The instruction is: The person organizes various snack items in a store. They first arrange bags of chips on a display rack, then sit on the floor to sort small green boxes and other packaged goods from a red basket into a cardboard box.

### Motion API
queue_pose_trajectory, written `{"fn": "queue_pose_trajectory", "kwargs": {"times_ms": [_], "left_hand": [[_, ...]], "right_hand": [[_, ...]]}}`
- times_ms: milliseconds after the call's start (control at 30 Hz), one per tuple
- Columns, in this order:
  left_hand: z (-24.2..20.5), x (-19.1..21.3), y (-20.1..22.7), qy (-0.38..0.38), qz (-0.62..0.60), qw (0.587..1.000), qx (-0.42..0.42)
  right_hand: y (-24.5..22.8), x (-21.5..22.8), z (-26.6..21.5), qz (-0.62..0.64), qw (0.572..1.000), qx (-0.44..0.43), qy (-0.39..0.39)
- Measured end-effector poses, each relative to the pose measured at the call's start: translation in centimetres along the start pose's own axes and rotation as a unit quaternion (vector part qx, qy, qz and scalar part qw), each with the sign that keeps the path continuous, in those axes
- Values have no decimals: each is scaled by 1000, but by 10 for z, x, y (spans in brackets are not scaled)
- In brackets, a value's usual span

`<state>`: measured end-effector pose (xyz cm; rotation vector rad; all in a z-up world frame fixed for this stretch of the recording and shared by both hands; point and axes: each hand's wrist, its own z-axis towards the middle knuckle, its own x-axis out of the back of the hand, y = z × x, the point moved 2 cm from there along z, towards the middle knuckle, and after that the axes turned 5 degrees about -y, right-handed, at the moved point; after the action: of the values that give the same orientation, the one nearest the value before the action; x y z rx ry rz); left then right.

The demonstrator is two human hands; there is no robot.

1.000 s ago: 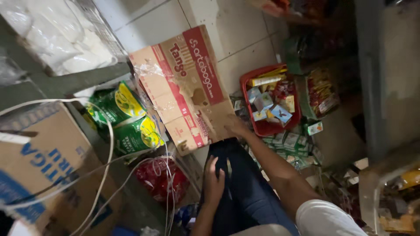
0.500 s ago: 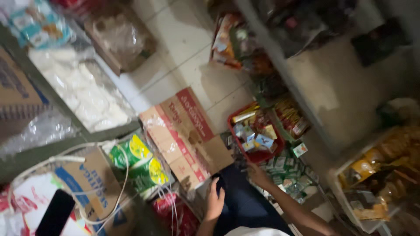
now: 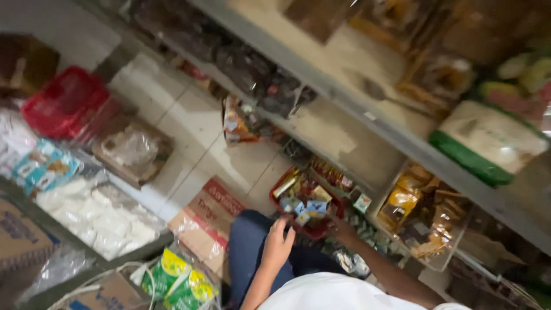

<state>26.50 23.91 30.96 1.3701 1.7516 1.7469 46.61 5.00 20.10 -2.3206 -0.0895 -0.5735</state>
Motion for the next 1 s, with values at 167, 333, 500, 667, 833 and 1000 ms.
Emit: {"fn": "queue_pose_trajectory", "kwargs": {"times_ms": [167, 333, 500, 667, 833, 1000], "left_hand": [[23, 0, 54, -68, -1, 997, -42], [52, -24, 67, -238, 57, 968, -62], [110, -46, 46, -359, 132, 914, -139], [188, -71, 20, -517, 154, 833, -124], [260, -42, 22, -602, 282, 734, -140], [299, -34, 32, -647, 407, 631, -134]], "right_hand": [[10, 26, -10, -3, 992, -87, 91], [9, 30, -54, 62, 991, -21, 116], [2, 20, -59, 13, 983, 23, 182], [-16, 17, -17, 8, 976, -139, 167], [-74, 21, 35, 73, 955, -163, 237], [-121, 7, 59, 120, 939, -167, 275]]}}
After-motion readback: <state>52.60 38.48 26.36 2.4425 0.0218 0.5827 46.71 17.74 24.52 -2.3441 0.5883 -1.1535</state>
